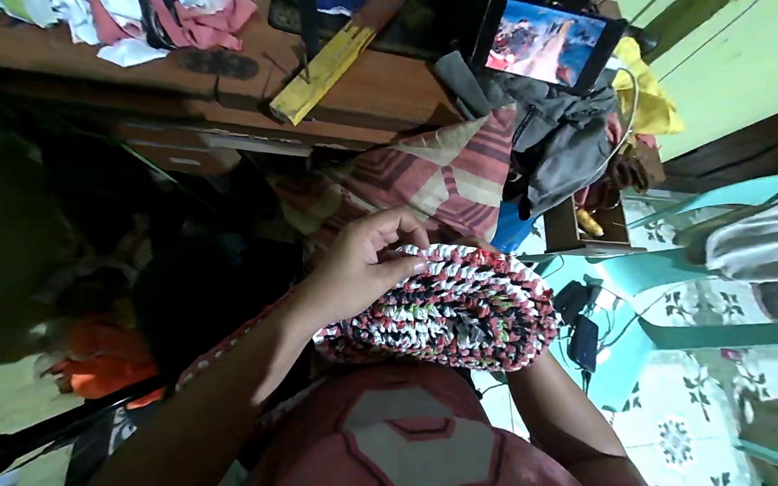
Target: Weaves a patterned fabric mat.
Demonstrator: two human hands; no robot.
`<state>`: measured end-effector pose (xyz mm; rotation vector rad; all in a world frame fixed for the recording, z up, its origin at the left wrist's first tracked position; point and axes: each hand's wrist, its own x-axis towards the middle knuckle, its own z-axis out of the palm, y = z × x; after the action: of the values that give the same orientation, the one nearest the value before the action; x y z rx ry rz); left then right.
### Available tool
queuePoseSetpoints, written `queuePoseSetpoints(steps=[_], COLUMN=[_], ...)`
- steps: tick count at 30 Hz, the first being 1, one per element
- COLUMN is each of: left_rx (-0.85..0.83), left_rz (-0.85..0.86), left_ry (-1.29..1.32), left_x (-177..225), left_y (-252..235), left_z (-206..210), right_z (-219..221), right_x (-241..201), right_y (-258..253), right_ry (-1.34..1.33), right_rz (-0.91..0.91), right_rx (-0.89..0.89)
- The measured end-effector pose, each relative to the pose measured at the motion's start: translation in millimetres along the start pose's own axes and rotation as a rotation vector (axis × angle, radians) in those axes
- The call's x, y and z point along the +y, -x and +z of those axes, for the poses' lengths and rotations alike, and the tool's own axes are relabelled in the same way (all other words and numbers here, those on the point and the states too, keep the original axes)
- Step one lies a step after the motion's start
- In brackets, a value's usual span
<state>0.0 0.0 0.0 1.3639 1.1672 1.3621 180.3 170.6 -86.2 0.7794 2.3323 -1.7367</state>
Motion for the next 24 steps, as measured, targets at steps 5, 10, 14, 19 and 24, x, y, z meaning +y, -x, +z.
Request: queuePoseSetpoints(steps=[5,10,14,19,24], left_rx=[-0.021,-0.028,-0.029,-0.056,-0.056], left_rz=[0.026,0.022,0.015,-0.009,-0.005], left_ry=[-0.026,-0.029,-0.019,-0.004,-0.010], left_x=[-1,-1,-1,0,-1], left_y=[0,0,1,2,1], left_z=[2,2,2,0,0], right_z=[-2,-1,14,27,17], right_x=[6,-3,-28,-38,-38], right_y=[17,32,48,56,50], right_ry=[-0.145,-0.132,-0.158,-0.183,-0.190], right_rz=[-0.131,-0.511,-0.460,-0.540,-0.500], right_rx=[0.038,0.089,0.315,0.462,0.306])
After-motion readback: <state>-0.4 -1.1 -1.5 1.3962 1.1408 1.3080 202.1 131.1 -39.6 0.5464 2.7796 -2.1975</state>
